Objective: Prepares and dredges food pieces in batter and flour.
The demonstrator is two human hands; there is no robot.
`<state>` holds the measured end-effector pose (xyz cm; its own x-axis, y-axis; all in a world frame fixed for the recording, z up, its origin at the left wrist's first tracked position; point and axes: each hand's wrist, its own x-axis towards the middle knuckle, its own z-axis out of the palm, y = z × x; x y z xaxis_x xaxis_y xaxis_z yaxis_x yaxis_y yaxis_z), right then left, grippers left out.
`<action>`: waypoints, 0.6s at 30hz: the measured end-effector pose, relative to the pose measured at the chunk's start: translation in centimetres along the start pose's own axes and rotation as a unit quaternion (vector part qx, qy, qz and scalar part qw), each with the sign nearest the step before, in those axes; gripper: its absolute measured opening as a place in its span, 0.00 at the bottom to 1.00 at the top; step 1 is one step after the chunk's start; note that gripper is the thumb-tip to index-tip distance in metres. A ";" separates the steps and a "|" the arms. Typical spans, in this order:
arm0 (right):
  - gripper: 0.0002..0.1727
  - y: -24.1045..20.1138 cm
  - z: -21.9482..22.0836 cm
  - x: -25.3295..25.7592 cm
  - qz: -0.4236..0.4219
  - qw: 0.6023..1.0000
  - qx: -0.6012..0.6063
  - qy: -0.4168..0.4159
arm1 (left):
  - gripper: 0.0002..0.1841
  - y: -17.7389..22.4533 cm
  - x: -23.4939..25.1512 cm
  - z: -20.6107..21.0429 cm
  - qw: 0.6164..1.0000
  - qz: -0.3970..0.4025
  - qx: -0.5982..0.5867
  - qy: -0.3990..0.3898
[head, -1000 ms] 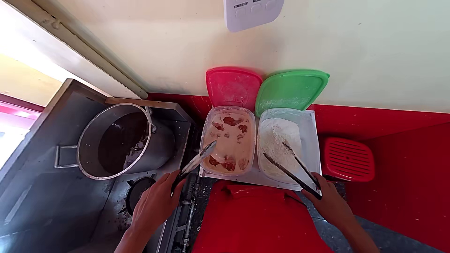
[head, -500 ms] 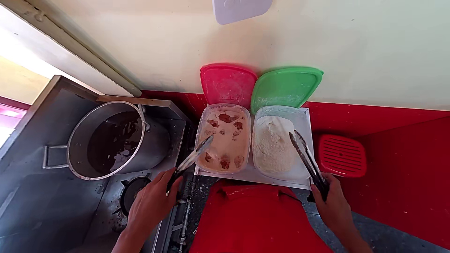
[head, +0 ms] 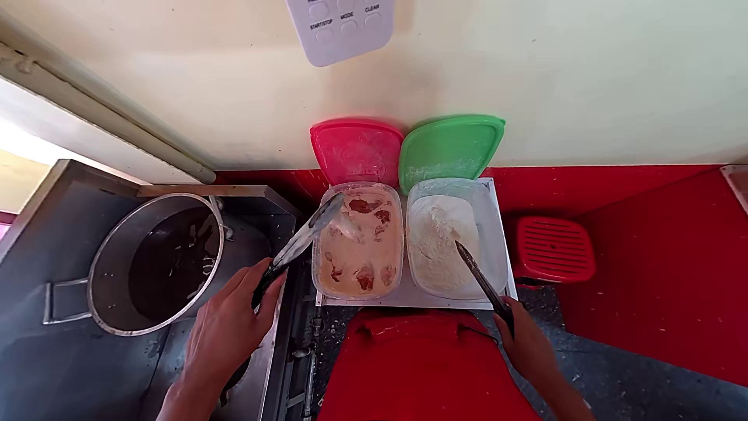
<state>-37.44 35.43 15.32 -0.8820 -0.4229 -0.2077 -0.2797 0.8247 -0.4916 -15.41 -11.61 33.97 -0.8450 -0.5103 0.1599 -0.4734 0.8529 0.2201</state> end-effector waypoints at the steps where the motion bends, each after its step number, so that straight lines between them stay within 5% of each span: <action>1: 0.28 0.0 0.0 0.0 0.003 1.000 0.003 0.002 | 0.31 0.0 0.2 0.0 1.000 0.005 0.002 0.003; 11: 0.32 -0.3 0.1 -0.7 -0.021 0.997 0.027 0.066 | 0.32 -0.4 -0.1 0.2 1.000 0.005 0.005 -0.005; 18: 0.29 0.6 1.3 -0.8 0.017 1.000 -0.010 -0.017 | 0.32 0.1 0.0 0.3 1.000 0.004 0.008 -0.005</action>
<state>-36.47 35.80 14.06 -0.8775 -0.4074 -0.2528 -0.2578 0.8455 -0.4676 -15.51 -11.43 33.66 -0.8514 -0.5021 0.1515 -0.4700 0.8587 0.2043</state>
